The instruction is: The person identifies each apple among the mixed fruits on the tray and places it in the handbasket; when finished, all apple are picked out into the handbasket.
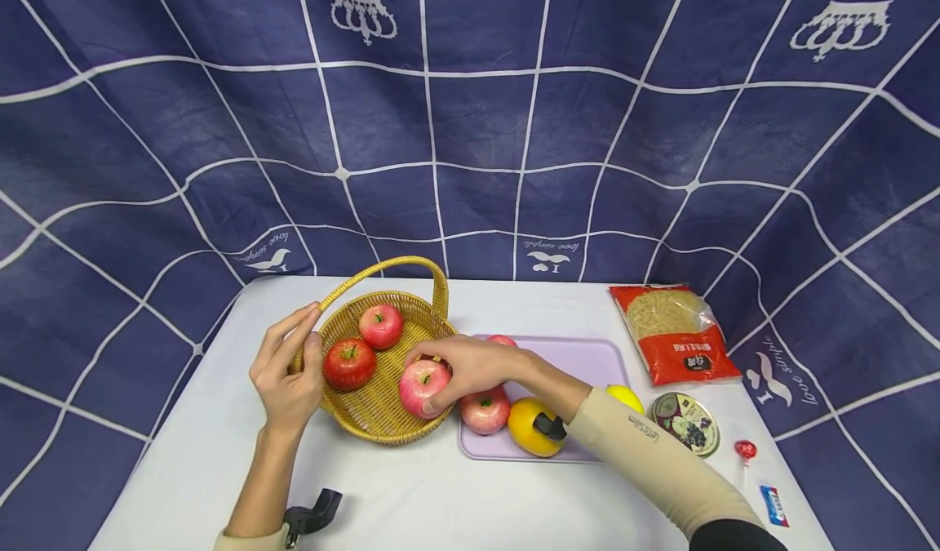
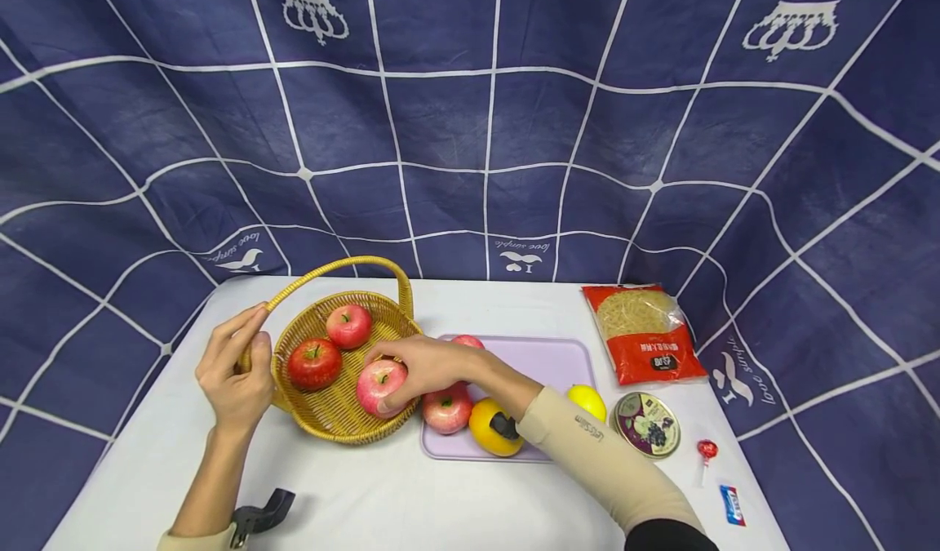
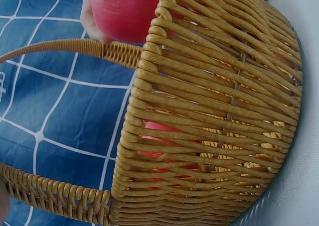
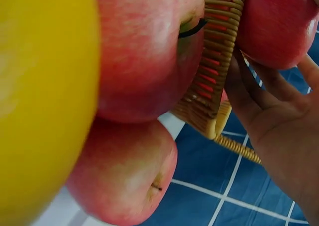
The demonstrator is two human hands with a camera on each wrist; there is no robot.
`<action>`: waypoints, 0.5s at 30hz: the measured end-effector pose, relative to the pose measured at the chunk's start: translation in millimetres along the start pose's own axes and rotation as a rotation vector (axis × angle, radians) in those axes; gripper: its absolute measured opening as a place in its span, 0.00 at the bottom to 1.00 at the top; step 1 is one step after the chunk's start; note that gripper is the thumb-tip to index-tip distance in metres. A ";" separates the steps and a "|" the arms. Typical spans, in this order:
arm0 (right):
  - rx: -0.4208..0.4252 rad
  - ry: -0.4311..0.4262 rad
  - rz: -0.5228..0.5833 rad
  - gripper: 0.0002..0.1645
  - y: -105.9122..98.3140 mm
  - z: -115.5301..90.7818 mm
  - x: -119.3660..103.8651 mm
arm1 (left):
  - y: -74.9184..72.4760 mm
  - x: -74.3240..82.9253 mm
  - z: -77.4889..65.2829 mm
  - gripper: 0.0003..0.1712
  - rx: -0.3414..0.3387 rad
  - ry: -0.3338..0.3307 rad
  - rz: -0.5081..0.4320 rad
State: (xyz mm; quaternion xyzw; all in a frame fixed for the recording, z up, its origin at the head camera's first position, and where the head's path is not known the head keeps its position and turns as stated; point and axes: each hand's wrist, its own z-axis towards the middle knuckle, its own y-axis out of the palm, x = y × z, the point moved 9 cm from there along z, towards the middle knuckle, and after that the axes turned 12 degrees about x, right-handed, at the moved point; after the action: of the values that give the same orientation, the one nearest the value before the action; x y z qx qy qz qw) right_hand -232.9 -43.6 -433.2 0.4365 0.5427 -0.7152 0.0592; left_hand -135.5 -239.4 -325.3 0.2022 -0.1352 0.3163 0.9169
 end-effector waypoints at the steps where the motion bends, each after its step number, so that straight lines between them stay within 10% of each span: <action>1: -0.012 -0.006 -0.008 0.36 2.2 1.9 -1.0 | -0.1 -0.1 -0.1 0.12 -0.002 0.000 0.002; 15: -0.186 -0.034 -0.146 0.33 34.3 26.5 -4.6 | -0.1 -0.2 -0.2 0.12 -0.013 0.000 -0.001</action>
State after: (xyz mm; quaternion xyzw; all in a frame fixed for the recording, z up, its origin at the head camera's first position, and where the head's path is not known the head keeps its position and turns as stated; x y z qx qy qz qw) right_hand -225.8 -81.2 -454.1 0.3762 0.6360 -0.6714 0.0562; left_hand -135.6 -239.5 -325.5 0.1964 -0.1371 0.3152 0.9183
